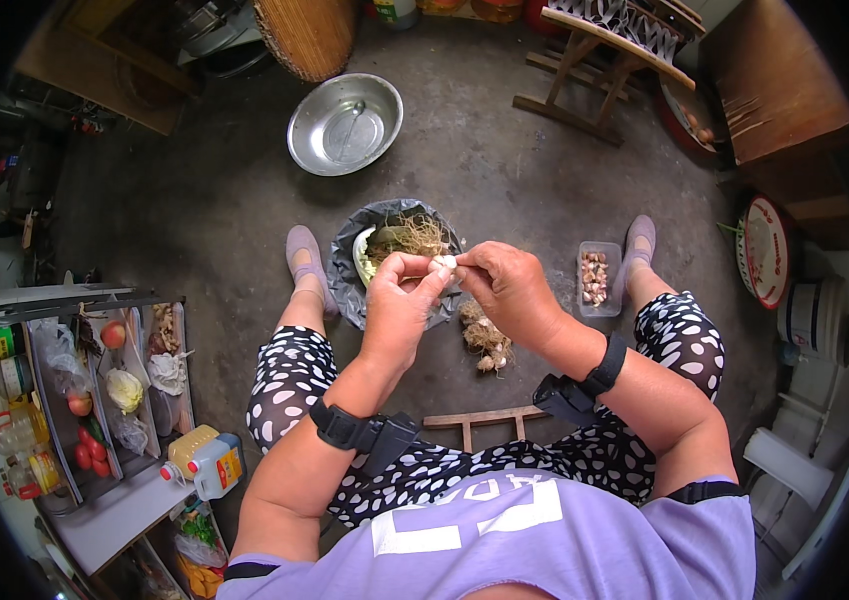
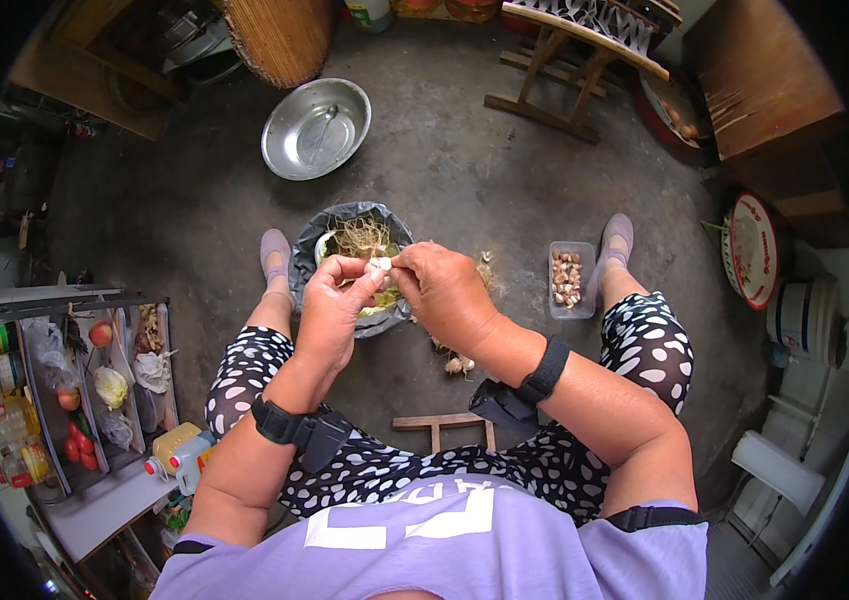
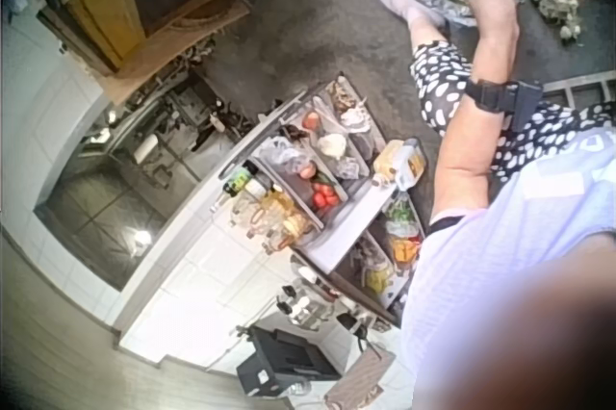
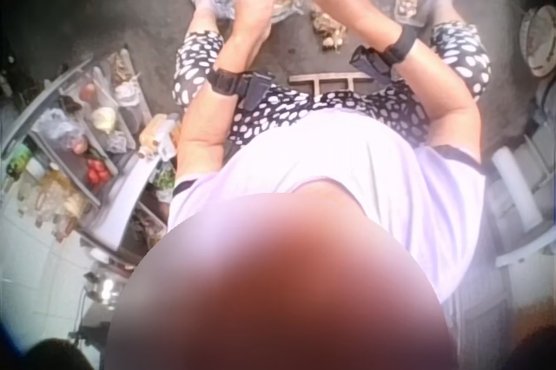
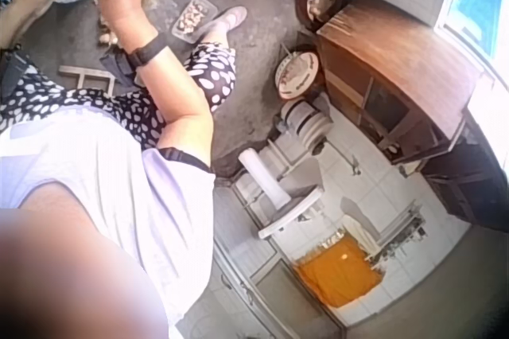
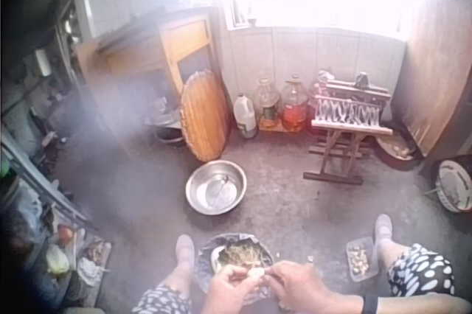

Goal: Peel garlic cloves by hand and place them in a container.

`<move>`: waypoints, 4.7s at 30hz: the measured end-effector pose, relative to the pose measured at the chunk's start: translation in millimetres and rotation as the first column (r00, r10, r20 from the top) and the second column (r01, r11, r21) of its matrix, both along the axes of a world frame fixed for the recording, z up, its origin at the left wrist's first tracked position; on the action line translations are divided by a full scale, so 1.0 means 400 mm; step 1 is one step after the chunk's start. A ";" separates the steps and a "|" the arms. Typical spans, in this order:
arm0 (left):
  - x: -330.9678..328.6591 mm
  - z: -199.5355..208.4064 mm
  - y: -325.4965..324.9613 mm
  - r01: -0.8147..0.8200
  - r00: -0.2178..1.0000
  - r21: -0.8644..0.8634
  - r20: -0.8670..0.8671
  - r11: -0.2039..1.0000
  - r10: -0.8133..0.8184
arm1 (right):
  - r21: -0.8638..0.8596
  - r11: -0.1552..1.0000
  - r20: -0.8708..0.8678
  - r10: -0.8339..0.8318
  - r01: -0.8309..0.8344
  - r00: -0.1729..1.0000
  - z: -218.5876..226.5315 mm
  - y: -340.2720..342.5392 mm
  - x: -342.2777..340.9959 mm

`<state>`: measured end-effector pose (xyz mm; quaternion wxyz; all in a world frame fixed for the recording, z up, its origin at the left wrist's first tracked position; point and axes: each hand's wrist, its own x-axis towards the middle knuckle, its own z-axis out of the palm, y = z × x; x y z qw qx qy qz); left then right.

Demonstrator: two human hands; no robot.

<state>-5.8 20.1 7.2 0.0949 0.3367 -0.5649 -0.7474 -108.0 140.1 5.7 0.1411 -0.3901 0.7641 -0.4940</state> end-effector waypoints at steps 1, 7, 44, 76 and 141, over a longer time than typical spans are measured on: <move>0.000 -0.001 -0.001 0.000 1.000 0.000 0.000 1.000 0.000 | -0.023 1.000 -0.023 -0.002 0.002 1.000 -0.004 0.000 0.000; -0.001 0.000 -0.006 0.001 1.000 0.093 -0.001 0.996 -0.001 | -0.053 0.999 -0.027 0.002 -0.003 1.000 -0.010 0.000 -0.006; 0.006 0.001 -0.012 -0.036 0.999 0.191 -0.029 0.981 0.042 | -0.039 0.997 0.127 0.075 -0.071 0.989 0.010 -0.014 0.002; -0.004 -0.010 0.039 0.150 0.988 -0.121 0.041 0.981 -0.146 | -0.158 0.987 0.468 0.059 0.018 0.882 -0.048 -0.019 0.042; -0.020 0.021 -0.031 -0.067 0.996 0.261 -0.042 0.963 0.081 | -0.095 0.994 0.834 0.106 -0.049 0.541 0.026 -0.027 -0.035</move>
